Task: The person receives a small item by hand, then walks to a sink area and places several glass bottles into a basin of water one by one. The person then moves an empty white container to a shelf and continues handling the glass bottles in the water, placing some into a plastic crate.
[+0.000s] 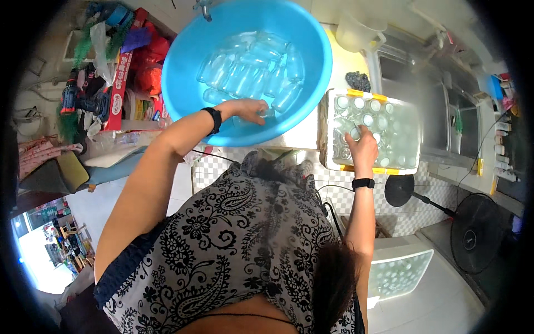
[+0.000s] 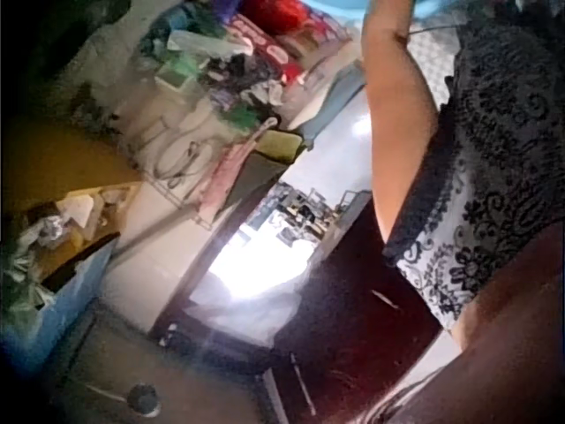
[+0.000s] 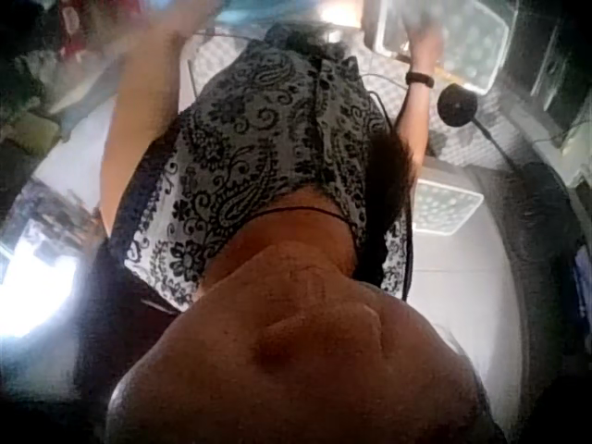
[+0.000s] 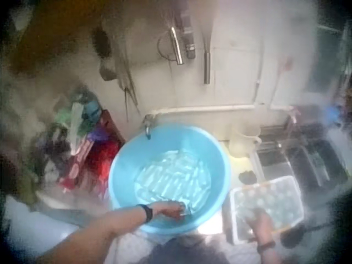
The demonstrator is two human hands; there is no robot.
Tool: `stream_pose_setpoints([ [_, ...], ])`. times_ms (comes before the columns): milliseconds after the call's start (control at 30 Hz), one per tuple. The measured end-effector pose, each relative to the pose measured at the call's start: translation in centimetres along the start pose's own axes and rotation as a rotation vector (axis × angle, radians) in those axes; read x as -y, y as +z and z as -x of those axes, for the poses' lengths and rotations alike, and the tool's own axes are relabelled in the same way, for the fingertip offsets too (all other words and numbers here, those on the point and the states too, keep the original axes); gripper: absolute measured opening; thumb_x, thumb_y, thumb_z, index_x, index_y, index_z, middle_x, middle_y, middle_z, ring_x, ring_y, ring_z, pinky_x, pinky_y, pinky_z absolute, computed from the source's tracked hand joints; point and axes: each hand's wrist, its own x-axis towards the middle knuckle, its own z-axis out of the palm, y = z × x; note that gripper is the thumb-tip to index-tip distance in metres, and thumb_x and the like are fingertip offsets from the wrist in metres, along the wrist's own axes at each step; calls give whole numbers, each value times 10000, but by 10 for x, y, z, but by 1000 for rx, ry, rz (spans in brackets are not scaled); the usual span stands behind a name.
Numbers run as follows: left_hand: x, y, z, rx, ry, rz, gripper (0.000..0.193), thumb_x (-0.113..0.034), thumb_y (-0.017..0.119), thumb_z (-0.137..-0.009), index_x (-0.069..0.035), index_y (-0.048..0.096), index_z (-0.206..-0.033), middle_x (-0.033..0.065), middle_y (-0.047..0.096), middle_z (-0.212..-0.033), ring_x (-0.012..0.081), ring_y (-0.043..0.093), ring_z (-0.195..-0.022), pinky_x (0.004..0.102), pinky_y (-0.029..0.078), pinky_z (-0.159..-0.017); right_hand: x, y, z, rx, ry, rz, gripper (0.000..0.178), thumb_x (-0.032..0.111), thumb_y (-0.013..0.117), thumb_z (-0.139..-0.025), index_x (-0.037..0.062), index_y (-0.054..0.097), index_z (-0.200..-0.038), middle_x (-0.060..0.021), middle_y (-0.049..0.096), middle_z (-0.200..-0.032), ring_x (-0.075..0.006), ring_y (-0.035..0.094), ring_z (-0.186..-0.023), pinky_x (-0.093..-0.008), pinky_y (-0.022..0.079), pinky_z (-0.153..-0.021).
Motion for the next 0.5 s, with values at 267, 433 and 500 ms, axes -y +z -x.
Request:
stream_pose_setpoints([
  [267, 34, -1, 46, 50, -82, -224, 501, -432, 747, -769, 15, 691, -987, 205, 655, -1066, 404, 634, -977, 485, 517, -806, 3, 4, 2, -37, -16, -2, 513, 306, 817, -757, 69, 680, -1191, -210, 706, -1065, -394, 676, -968, -474, 538, -807],
  [433, -2, -23, 45, -160, 0, -250, 502, -413, 775, -743, -12, 655, -1020, 173, 611, -1083, 368, 592, -1058, 478, 518, -825, 3, 4, 2, -51, -40, -23, 507, 296, 815, -756, 52, 681, -1179, -209, 705, -1069, -393, 673, -976, -462, 539, -815],
  [500, -18, -25, 33, -259, 100, -404, 502, -411, 787, -740, -29, 641, -1031, 145, 593, -1081, 344, 579, -1077, 467, 520, -826, 4, 2, 1, -42, -24, -32, 505, 295, 815, -755, 52, 682, -1177, -212, 703, -1075, -393, 672, -979, -460, 539, -818],
])
